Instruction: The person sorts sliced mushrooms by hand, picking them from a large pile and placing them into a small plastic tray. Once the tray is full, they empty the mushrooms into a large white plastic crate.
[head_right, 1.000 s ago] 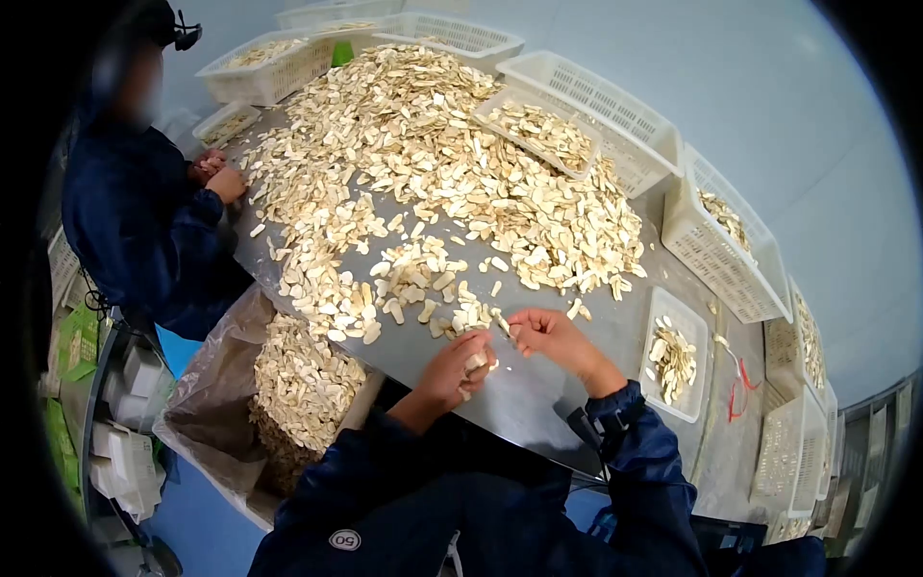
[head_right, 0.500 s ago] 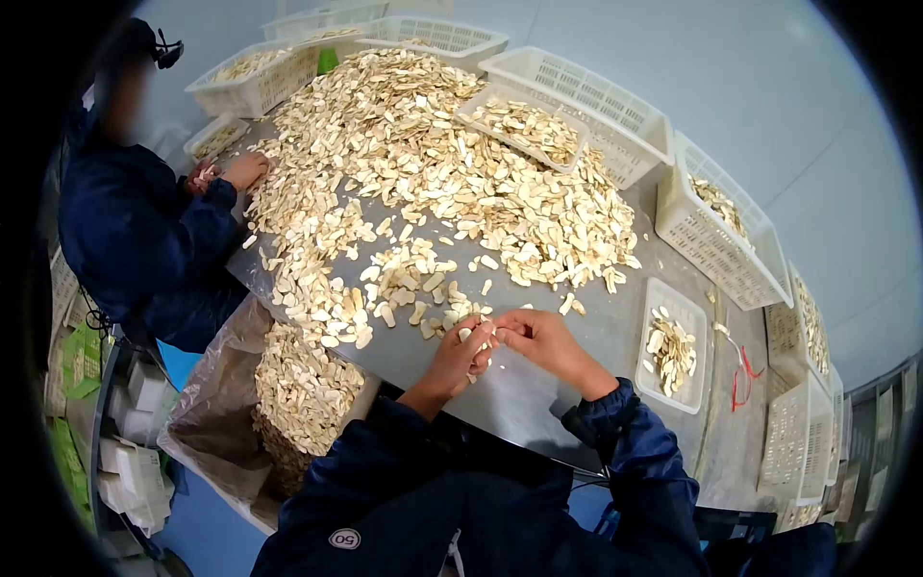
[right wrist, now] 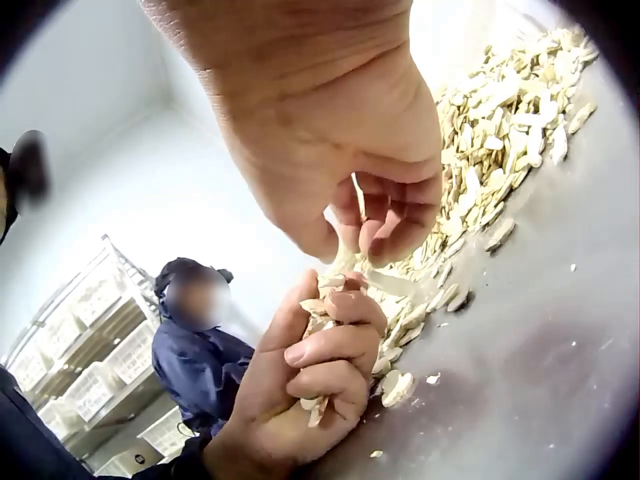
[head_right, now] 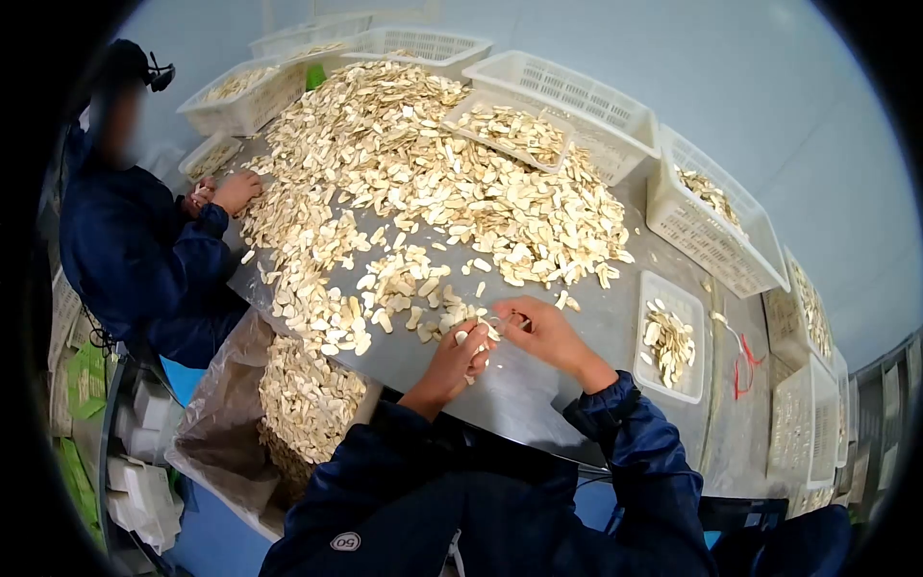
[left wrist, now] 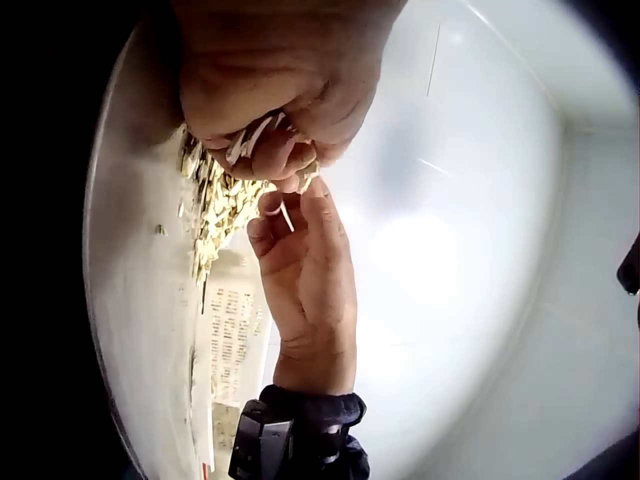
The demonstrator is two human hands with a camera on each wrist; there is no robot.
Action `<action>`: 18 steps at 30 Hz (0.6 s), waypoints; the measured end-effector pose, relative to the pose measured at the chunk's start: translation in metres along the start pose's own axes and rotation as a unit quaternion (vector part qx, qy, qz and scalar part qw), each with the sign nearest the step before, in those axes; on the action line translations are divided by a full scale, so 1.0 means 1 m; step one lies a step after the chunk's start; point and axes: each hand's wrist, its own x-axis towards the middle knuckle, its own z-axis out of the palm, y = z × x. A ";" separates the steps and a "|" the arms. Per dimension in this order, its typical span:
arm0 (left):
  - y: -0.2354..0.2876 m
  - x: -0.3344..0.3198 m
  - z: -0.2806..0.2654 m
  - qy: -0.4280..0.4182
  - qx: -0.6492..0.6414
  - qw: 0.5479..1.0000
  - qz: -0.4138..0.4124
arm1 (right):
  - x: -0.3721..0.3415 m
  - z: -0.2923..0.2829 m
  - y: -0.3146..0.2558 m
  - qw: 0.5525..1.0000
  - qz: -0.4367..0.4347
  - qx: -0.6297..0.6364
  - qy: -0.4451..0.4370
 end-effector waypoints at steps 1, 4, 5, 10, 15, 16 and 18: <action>0.001 -0.001 0.001 -0.001 0.000 1.000 -0.003 | 0.001 0.000 -0.003 1.000 -0.006 0.006 -0.014; 0.005 -0.004 0.005 -0.001 -0.003 1.000 -0.012 | 0.002 -0.002 -0.014 0.998 -0.011 0.003 -0.056; 0.005 -0.006 0.006 0.002 -0.005 1.000 -0.015 | 0.002 -0.006 -0.022 0.997 -0.007 -0.013 -0.073; 0.002 -0.003 0.005 0.011 0.016 1.000 -0.008 | 0.006 -0.011 -0.020 0.993 -0.011 -0.055 -0.104; 0.011 -0.009 0.011 -0.011 0.070 0.997 -0.013 | 0.008 -0.010 -0.015 0.992 -0.037 -0.082 -0.090; 0.010 -0.009 0.011 -0.014 0.094 0.995 -0.013 | 0.008 -0.010 -0.016 0.991 -0.030 -0.094 -0.091; 0.008 -0.009 0.010 -0.019 0.143 0.989 -0.012 | 0.008 -0.011 -0.022 0.988 -0.018 -0.119 -0.092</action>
